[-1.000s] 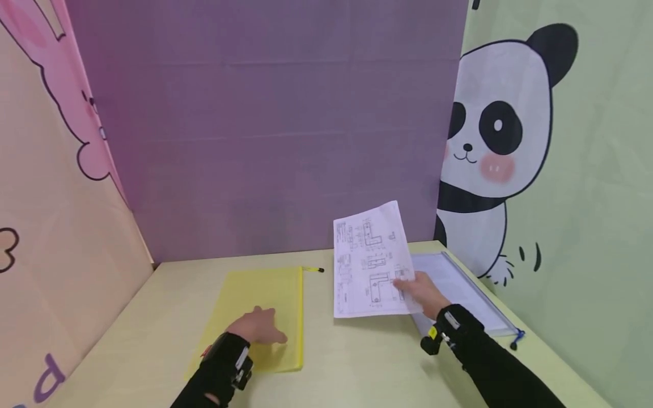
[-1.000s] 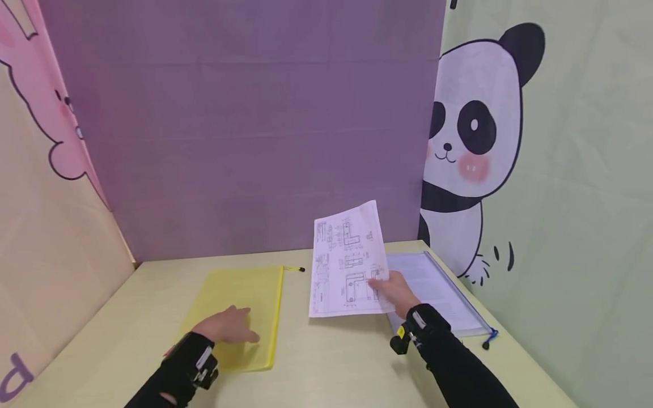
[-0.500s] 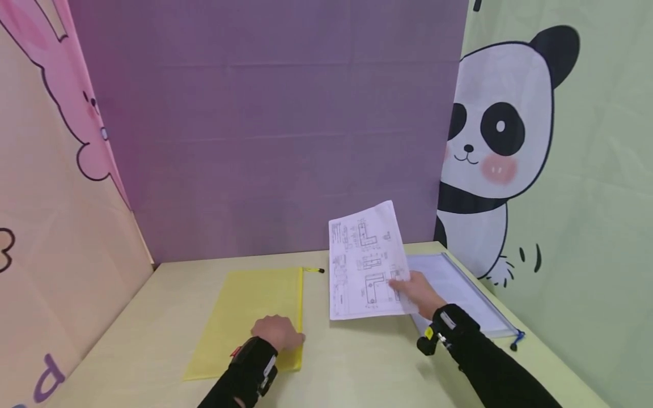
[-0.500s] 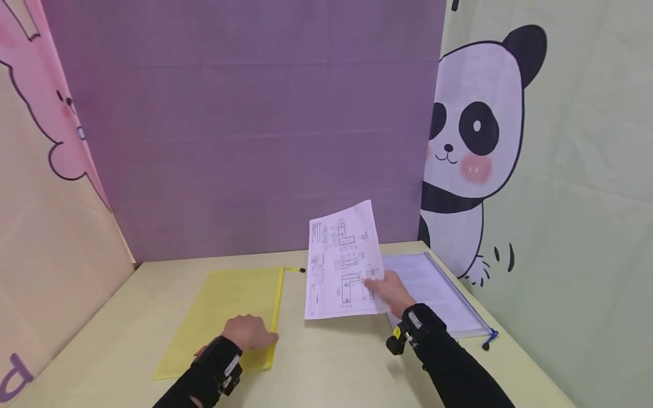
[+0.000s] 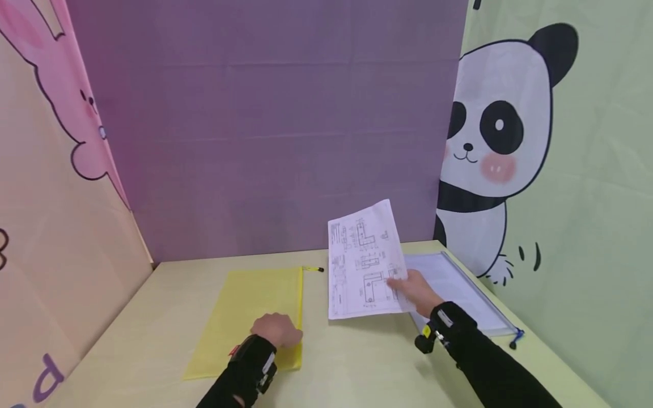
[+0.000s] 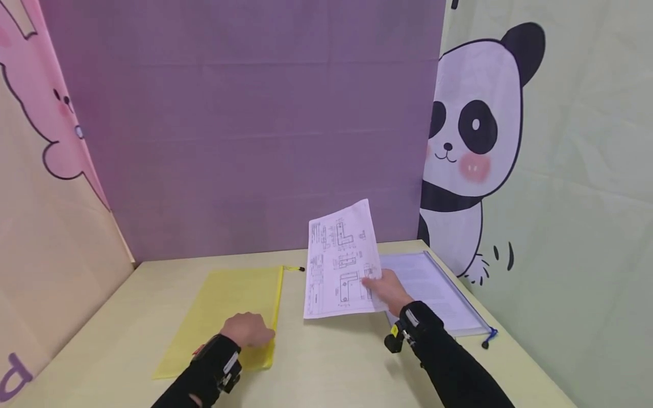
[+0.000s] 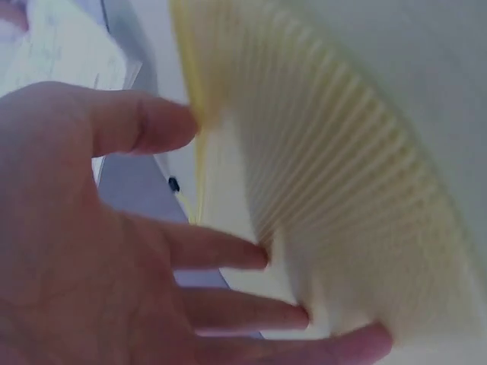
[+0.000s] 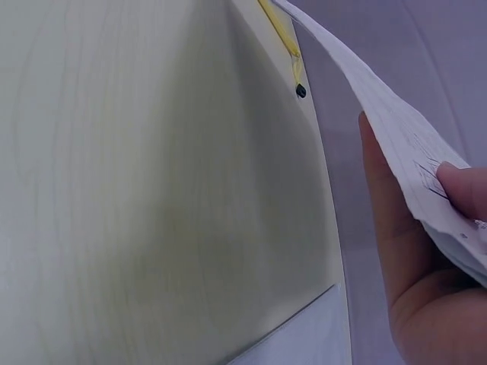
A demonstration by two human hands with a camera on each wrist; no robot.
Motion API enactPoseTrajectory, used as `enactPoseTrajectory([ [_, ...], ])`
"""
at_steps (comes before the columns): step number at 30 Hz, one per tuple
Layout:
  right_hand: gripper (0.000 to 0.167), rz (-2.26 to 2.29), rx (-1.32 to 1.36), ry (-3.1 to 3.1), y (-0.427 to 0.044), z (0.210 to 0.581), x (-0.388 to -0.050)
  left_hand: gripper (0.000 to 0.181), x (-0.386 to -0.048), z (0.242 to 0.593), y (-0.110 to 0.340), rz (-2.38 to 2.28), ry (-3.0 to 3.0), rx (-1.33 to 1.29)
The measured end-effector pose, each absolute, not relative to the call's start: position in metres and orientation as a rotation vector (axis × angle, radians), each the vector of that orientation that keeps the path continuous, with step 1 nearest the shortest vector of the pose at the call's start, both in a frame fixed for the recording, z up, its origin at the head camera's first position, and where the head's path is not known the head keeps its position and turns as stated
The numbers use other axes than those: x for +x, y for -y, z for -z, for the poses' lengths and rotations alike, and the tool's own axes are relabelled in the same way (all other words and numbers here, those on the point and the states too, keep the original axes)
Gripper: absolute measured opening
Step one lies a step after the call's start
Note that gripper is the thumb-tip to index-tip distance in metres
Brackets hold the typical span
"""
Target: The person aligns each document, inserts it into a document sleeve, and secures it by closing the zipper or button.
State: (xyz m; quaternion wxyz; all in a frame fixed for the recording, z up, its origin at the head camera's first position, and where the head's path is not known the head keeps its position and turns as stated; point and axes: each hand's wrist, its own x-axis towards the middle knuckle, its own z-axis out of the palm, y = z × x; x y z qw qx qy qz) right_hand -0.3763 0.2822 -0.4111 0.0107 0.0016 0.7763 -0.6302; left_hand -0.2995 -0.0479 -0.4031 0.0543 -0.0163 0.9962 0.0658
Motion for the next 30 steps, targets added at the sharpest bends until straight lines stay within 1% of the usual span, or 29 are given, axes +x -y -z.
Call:
enactPoseTrajectory([
  [6,0.037,1.958,-0.005,-2.435,-0.276,0.406,-0.377,0.037,-0.302,0.410,0.035,-0.246,-3.037,-0.160],
  [11,0.038,2.002,0.016,-2.427,-0.266,0.401,-0.377,0.038,-0.303,0.412,0.029,-0.192,-3.041,-0.191],
  [18,0.036,2.042,0.107,-2.418,-0.244,0.397,-0.375,0.033,-0.303,0.412,0.035,-0.228,-3.078,-0.149],
  [26,0.034,2.127,0.108,-2.379,-0.216,0.410,-0.374,0.039,-0.296,0.412,0.047,-0.339,-3.060,-0.057],
  [30,0.033,2.148,0.136,-2.354,-0.203,0.413,-0.372,0.042,-0.293,0.414,0.048,-0.294,-3.067,-0.030],
])
